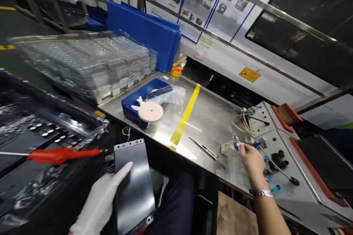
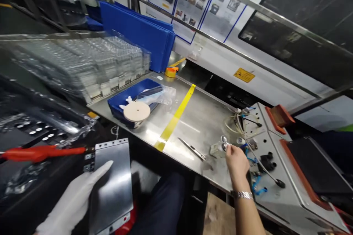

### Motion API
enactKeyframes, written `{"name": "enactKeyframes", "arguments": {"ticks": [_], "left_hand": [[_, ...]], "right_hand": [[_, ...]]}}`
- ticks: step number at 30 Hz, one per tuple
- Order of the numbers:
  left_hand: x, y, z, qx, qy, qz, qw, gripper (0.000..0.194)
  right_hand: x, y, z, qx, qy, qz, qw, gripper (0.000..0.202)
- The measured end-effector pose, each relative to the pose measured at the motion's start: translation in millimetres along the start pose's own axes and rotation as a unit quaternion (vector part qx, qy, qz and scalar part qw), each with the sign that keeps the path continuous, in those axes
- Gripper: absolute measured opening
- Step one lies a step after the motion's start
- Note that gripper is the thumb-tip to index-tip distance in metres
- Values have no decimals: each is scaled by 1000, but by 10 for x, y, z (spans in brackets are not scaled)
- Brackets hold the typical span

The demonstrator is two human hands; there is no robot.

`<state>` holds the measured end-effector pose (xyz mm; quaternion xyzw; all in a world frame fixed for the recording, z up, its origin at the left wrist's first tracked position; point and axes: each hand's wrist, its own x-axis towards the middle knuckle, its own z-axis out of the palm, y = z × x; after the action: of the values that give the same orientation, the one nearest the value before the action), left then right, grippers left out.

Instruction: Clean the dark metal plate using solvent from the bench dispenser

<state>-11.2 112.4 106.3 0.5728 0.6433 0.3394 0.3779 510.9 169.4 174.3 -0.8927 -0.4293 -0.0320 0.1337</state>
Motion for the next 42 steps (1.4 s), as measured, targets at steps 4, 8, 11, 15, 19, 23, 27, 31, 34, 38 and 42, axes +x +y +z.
{"name": "enactKeyframes", "arguments": {"ticks": [4,8,11,15,19,23,27,31,34,38,42], "left_hand": [[11,501,-50,-95,9,-103,990,81],[43,715,-8,-236,33,-233,943,76],[50,629,114,-267,16,-239,933,62],[22,505,284,-302,-10,-244,922,50],[11,492,292,-309,-21,-249,918,47],[-5,472,242,-287,3,-247,926,51],[-21,486,265,-273,-2,-252,929,55],[10,523,196,-314,-11,-266,911,54],[41,581,78,-320,25,-289,902,59],[67,702,-25,-345,60,-302,887,69],[73,771,-23,-324,59,-305,894,67]], "right_hand": [[-172,-114,-91,19,34,-10,999,38],[-1004,-550,-151,128,54,-138,981,35],[-1904,-1045,-162,285,-62,-451,843,13],[-2721,-1619,-28,260,-125,-586,757,24],[-2963,-1774,150,242,-121,-591,760,26],[-2980,-1749,198,243,-125,-606,747,28],[-2956,-1799,206,246,-109,-581,768,26],[-2962,-1706,239,240,-102,-619,740,25],[-2920,-1555,259,250,-86,-587,766,25],[-2884,-1442,246,256,-90,-548,792,24],[-2888,-1432,250,277,-92,-539,790,23]]}}
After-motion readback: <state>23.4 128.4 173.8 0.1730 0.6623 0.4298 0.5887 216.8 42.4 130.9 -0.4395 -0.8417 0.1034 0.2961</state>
